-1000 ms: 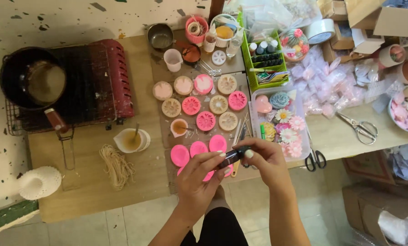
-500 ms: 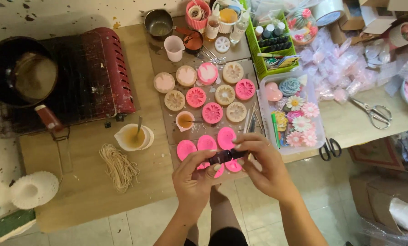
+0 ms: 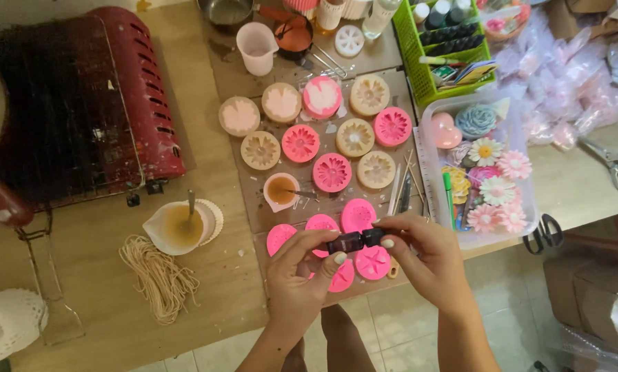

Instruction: The person is preparing candle molds by inserting wicks and adding fragrance or dye.

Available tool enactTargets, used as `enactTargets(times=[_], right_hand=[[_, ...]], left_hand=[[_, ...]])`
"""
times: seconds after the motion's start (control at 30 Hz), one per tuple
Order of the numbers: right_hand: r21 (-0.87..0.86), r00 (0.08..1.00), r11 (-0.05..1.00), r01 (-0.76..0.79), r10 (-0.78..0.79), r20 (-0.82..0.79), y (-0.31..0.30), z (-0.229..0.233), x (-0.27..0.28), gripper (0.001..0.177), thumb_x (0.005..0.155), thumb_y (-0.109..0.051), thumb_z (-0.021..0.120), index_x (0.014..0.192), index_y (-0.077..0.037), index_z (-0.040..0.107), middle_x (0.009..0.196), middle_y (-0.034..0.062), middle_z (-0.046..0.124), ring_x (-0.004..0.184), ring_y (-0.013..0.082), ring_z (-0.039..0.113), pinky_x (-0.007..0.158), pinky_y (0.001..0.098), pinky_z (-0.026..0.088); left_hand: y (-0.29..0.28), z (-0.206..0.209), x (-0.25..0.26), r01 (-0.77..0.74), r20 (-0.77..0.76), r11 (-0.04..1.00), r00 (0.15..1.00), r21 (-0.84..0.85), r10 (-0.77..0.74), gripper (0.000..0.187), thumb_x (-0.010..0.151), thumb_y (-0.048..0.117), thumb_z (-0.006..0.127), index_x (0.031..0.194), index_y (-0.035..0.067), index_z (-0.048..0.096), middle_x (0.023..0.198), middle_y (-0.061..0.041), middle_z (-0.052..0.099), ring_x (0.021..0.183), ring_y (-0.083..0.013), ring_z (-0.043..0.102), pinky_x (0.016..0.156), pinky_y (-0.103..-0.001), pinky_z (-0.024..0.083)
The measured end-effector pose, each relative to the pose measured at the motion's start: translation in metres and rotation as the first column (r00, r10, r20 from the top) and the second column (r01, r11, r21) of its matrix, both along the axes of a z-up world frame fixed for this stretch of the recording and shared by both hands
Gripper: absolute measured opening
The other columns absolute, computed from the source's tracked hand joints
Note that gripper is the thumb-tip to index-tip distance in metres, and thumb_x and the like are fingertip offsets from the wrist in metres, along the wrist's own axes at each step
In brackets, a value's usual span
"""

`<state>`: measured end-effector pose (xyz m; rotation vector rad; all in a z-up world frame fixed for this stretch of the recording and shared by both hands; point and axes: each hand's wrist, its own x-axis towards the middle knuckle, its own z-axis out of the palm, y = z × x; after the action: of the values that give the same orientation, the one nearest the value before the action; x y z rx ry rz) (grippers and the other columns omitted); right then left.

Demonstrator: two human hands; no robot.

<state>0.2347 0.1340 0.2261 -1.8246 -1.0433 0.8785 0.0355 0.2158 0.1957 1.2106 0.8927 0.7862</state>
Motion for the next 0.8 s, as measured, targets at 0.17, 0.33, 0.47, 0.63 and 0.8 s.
enactTargets(times=[0.17,0.33,0.47,0.63,0.8], right_hand=[[0.164,0.968,0.971,-0.173,0.137,0.212,0.010,-0.004,-0.012,0.024,0.087,0.004,0.069,0.110,-0.002,0.066,0.108,0.0085,0.069,0.093,0.0134,0.066,0.077,0.0273,0.052],[0.314,0.985,0.947,-0.063,0.111,-0.134,-0.004,-0.045,-0.022,0.021,0.098,0.003,0.064,0.117,-0.001,0.060,0.122,0.0121,0.061,0.107,0.0182,0.062,0.092,0.0302,0.054],[0.304,0.753,0.934,0.187,0.062,-0.655,-0.007,-0.073,-0.026,0.025,0.101,-0.005,0.068,0.122,-0.001,0.057,0.123,0.0149,0.058,0.103,0.0230,0.061,0.088,0.0366,0.053],[0.183,0.371,0.934,0.306,0.060,-0.927,0.001,-0.088,-0.027,0.038,0.093,-0.013,0.074,0.126,-0.005,0.056,0.117,0.0146,0.059,0.097,0.0246,0.060,0.078,0.0388,0.051],[0.075,0.312,0.947,0.313,-0.028,-0.950,0.022,-0.127,0.014,0.040,0.092,-0.012,0.074,0.127,-0.004,0.056,0.112,0.0134,0.062,0.094,0.0219,0.060,0.076,0.0361,0.049]], left_hand=[[0.002,-0.032,-0.004,0.072,0.292,0.853,0.952,-0.517,0.097,0.026,0.094,0.011,0.071,0.115,-0.005,0.070,0.095,-0.011,0.073,0.080,-0.0175,0.074,0.071,-0.032,0.066],[-0.003,-0.051,-0.011,0.060,0.287,0.791,0.946,-0.608,0.148,0.026,0.097,0.014,0.067,0.113,-0.006,0.069,0.091,-0.013,0.075,0.074,-0.0208,0.073,0.062,-0.035,0.063],[-0.003,-0.060,-0.019,0.084,0.350,0.776,0.919,-0.626,0.183,0.027,0.100,0.015,0.065,0.118,-0.006,0.067,0.097,-0.014,0.074,0.077,-0.0198,0.072,0.062,-0.033,0.062],[0.009,-0.063,-0.030,0.117,0.402,0.720,0.884,-0.683,0.238,0.033,0.096,0.012,0.064,0.127,0.000,0.064,0.109,-0.012,0.071,0.085,-0.0189,0.072,0.066,-0.031,0.063],[0.011,-0.075,-0.047,0.113,0.404,0.691,0.872,-0.714,0.276,0.035,0.097,0.005,0.064,0.131,-0.004,0.061,0.116,-0.011,0.069,0.094,-0.0183,0.072,0.076,-0.027,0.061]])
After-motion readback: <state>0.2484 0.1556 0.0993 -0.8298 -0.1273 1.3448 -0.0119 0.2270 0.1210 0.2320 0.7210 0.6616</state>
